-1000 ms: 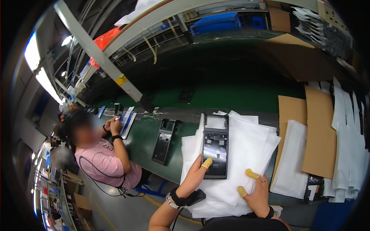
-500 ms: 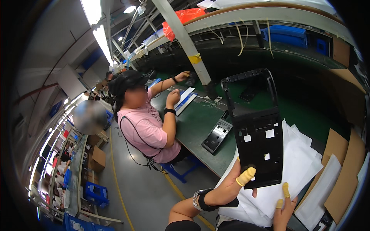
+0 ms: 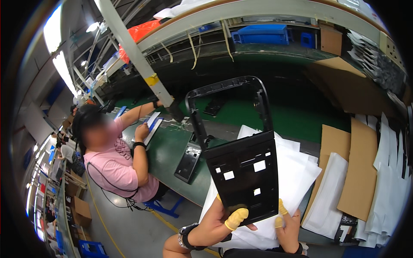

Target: Placing black plastic frames into protective white pouches at a manufacturing assembly line.

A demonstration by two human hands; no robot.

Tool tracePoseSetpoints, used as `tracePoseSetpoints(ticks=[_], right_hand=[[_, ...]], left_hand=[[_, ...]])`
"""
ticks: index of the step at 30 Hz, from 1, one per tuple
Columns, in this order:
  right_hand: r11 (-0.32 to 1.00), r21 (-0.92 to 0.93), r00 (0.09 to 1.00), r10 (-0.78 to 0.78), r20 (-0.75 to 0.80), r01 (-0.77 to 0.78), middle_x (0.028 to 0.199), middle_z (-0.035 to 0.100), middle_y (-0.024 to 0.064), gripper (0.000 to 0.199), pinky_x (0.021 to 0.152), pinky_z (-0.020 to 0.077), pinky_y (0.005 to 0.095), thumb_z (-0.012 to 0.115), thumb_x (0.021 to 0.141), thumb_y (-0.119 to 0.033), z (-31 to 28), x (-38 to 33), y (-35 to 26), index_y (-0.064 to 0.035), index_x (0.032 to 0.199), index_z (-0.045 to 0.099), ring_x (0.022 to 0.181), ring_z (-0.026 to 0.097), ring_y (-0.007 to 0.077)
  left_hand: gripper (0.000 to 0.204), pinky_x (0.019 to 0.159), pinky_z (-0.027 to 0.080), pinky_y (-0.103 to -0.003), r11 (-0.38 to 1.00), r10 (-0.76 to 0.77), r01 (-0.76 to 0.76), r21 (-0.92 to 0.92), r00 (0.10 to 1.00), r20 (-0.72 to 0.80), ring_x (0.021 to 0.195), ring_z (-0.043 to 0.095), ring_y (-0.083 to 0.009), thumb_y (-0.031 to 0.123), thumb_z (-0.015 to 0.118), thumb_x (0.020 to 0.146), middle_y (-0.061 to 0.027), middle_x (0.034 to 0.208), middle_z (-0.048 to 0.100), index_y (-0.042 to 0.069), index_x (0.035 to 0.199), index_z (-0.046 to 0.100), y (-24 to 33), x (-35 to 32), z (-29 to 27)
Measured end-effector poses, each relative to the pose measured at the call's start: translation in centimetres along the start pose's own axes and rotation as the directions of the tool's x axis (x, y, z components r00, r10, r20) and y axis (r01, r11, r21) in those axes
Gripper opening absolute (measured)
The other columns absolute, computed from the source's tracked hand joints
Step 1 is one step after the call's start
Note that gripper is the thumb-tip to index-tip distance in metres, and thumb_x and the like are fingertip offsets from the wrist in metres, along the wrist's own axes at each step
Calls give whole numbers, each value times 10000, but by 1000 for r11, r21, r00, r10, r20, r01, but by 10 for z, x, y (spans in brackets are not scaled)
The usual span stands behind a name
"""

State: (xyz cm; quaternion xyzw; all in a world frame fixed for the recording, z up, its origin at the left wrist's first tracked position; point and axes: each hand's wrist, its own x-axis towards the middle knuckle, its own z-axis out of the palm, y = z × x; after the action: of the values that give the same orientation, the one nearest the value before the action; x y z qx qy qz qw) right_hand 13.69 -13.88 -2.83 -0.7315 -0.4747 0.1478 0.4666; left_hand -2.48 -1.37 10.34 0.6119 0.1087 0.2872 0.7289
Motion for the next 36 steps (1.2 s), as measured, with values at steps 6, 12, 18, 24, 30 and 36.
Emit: tracePoseSetpoints(ticks=[6, 12, 18, 24, 30, 36], right_hand=[[999, -32, 1000, 13, 6, -13, 1069, 488, 217, 409, 868, 361, 424, 524, 809, -185, -2, -5, 5, -82, 1200, 583, 960, 448, 355], [1000, -20, 1000, -7, 9, 7, 1064, 495, 213, 404, 860, 364, 428, 529, 806, -188, -2, -8, 9, -78, 1190, 590, 959, 457, 356], [998, 15, 997, -66, -26, 66, 1037, 523, 213, 398, 837, 383, 418, 530, 812, -191, 4, -1, 15, -73, 1187, 590, 926, 482, 357], [995, -18, 995, -97, -34, 96, 1044, 512, 218, 391, 836, 396, 411, 531, 814, -186, 0, 0, 9, -73, 1183, 594, 933, 487, 357], [994, -38, 995, -100, -23, 99, 1047, 513, 224, 393, 838, 399, 419, 524, 809, -186, 3, -3, 15, -62, 1176, 596, 938, 493, 366], [992, -46, 993, -122, -11, 121, 1047, 514, 231, 387, 839, 399, 421, 523, 805, -184, 3, -5, 20, -57, 1162, 602, 933, 497, 371]], left_hand=[[491, 769, 542, -404, 998, 15, -10, -63, 997, 73, 990, 580, -252, 21, 439, 923, -174, 1283, 400, 52, 1347, 193, -5, 0, 4], [490, 767, 543, -409, 996, -20, 25, -83, 998, 63, 1003, 573, -261, 20, 442, 921, -171, 1264, 411, 48, 1345, 197, -2, -5, 11], [557, 698, 562, -382, 964, -102, 66, -259, 987, -126, 962, 599, -280, 102, 508, 884, -185, 1217, 465, 15, 1353, 218, 19, 9, 25], [477, 434, 539, -352, 715, -285, 59, -696, 934, -214, 693, 655, -312, 323, 300, 963, -191, 1068, 609, -44, 1242, 420, 30, 35, 21], [426, 642, 571, -442, 622, -88, 91, -778, 995, 46, 875, 631, -303, 286, 332, 981, -196, 1103, 572, -21, 1275, 362, 16, 39, 17], [468, 655, 574, -458, 597, -100, 110, -795, 993, 63, 924, 618, -315, 300, 336, 980, -215, 1166, 527, -1, 1332, 279, 18, 40, 23]])
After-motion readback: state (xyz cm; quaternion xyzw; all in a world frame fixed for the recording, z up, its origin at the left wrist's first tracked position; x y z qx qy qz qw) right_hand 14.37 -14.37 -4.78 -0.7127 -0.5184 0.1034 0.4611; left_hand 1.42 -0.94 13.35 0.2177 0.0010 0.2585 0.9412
